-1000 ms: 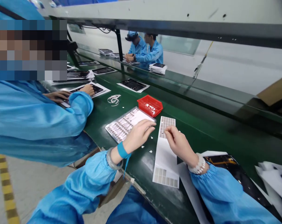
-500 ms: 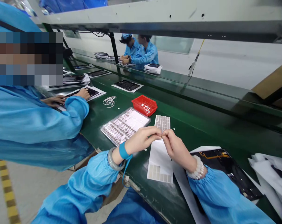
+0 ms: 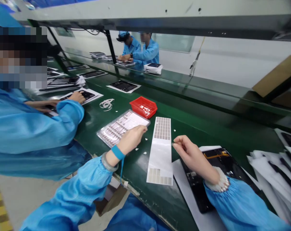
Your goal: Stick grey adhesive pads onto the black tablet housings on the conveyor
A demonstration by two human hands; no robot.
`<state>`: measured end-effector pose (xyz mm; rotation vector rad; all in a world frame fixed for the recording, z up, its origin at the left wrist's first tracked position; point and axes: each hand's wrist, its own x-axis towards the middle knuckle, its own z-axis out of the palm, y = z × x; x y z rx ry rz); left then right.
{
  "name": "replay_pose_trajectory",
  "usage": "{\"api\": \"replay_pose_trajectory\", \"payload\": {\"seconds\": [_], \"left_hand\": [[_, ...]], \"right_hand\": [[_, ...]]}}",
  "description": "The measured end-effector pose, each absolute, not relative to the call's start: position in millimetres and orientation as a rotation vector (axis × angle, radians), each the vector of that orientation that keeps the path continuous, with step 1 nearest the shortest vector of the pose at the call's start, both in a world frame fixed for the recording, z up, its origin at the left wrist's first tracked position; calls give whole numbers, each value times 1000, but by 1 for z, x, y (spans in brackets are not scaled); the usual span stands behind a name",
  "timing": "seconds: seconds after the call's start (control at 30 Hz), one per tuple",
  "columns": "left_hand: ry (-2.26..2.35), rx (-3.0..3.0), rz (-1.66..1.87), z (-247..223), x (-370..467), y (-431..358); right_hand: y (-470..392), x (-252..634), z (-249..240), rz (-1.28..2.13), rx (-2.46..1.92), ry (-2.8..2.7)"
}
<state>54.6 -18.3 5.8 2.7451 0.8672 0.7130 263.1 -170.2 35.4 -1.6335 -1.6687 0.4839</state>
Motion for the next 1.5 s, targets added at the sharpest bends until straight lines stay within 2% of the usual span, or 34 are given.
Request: {"api": "replay_pose_trajectory", "payload": {"seconds": [0.17, 0.3, 0.43, 0.53, 0.63, 0.73, 0.93, 1.17, 1.37, 1.5], "left_hand": [[863, 3023, 590, -5, 55, -10], [845, 3173, 609, -10, 60, -7], [812, 3095, 684, -9, 78, -24], [687, 3091, 691, -3, 104, -56], [150, 3110, 601, 0, 130, -96], [-118, 3031, 506, -2, 147, -130], [-171, 3003, 428, -13, 154, -145], [-192, 2980, 397, -15, 154, -141], [-329, 2888, 359, -23, 152, -148], [-394, 2852, 402, -31, 149, -149]], "right_hand": [[-248, 327, 48, 306, -1949, -1532], [-323, 371, 44, 420, -2117, -1174], [-362, 383, 24, 502, -2319, -1070], [-362, 386, 9, 409, -2445, -1170], [-353, 392, -2, 252, -2448, -1326], [-347, 399, -10, 233, -2473, -1399], [-343, 398, -13, 288, -2598, -1409], [-340, 395, -6, 167, -2721, -1397], [-323, 408, 4, 380, -2758, -1438], [-299, 419, 1, 182, -2680, -1307]]}}
